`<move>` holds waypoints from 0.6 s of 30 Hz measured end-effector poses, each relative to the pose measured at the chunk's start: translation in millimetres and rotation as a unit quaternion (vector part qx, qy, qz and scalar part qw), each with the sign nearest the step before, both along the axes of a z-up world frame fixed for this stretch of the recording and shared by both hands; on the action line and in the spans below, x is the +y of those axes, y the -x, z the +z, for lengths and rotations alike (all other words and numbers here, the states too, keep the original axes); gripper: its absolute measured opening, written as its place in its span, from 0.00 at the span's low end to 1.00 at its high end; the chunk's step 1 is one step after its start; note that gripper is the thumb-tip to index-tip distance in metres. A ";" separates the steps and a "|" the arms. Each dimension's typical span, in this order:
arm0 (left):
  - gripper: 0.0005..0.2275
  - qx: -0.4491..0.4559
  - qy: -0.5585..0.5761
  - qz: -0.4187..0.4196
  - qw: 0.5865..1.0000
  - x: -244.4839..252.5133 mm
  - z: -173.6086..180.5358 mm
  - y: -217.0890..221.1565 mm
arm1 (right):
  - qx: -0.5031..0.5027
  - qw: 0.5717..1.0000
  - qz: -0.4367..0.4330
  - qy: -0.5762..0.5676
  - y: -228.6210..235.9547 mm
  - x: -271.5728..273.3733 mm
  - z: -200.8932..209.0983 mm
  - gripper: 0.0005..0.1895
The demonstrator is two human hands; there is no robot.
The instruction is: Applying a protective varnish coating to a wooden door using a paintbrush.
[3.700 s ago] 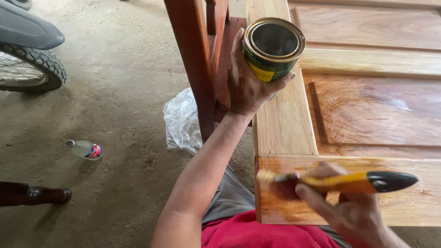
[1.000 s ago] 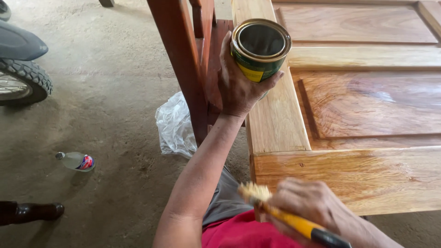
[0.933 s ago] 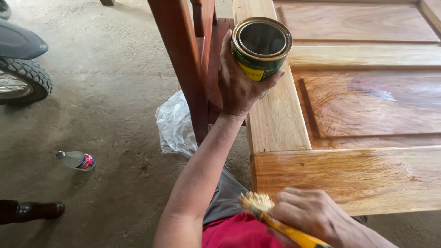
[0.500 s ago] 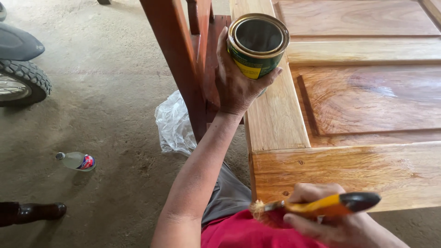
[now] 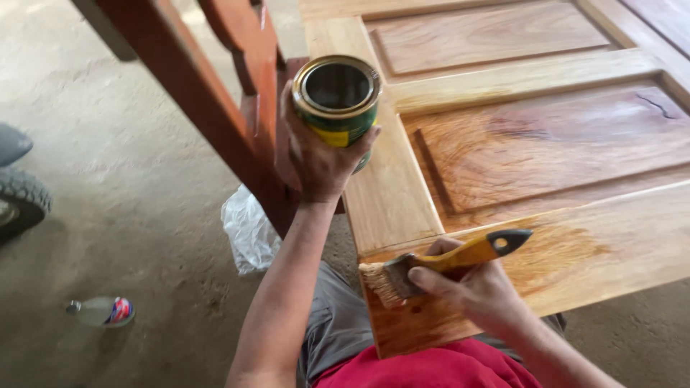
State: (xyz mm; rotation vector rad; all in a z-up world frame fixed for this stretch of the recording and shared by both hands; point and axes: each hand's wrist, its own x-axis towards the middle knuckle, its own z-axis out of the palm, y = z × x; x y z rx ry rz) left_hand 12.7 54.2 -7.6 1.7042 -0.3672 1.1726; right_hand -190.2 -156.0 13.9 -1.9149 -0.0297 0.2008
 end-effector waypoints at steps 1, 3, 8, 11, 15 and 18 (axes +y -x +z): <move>0.54 0.001 0.016 -0.020 1.000 -1.0 -0.2 -0.1 | 0.010 0.999 -0.024 -0.020 -5.8 -15.2 -6.2 0.07; 0.54 0.000 0.029 -0.048 0.998 -2.4 0.7 0.1 | 0.017 0.997 -0.056 -0.043 -10.8 -50.9 -15.7 0.07; 0.53 0.028 0.028 -0.052 0.998 -4.0 5.8 4.3 | 0.009 0.973 -0.204 0.111 2.7 -123.3 4.9 0.11; 0.53 0.049 0.033 -0.075 0.995 -7.7 19.4 16.2 | -0.114 0.940 -0.236 0.220 21.2 -132.8 19.2 0.10; 0.54 0.029 0.021 -0.036 0.999 -21.0 13.7 13.8 | -0.072 0.927 -0.239 0.279 52.9 -67.5 16.3 0.11; 0.53 0.040 0.045 -0.060 0.996 -29.5 11.6 16.7 | -0.320 0.931 -0.095 0.144 69.5 -25.8 2.4 0.14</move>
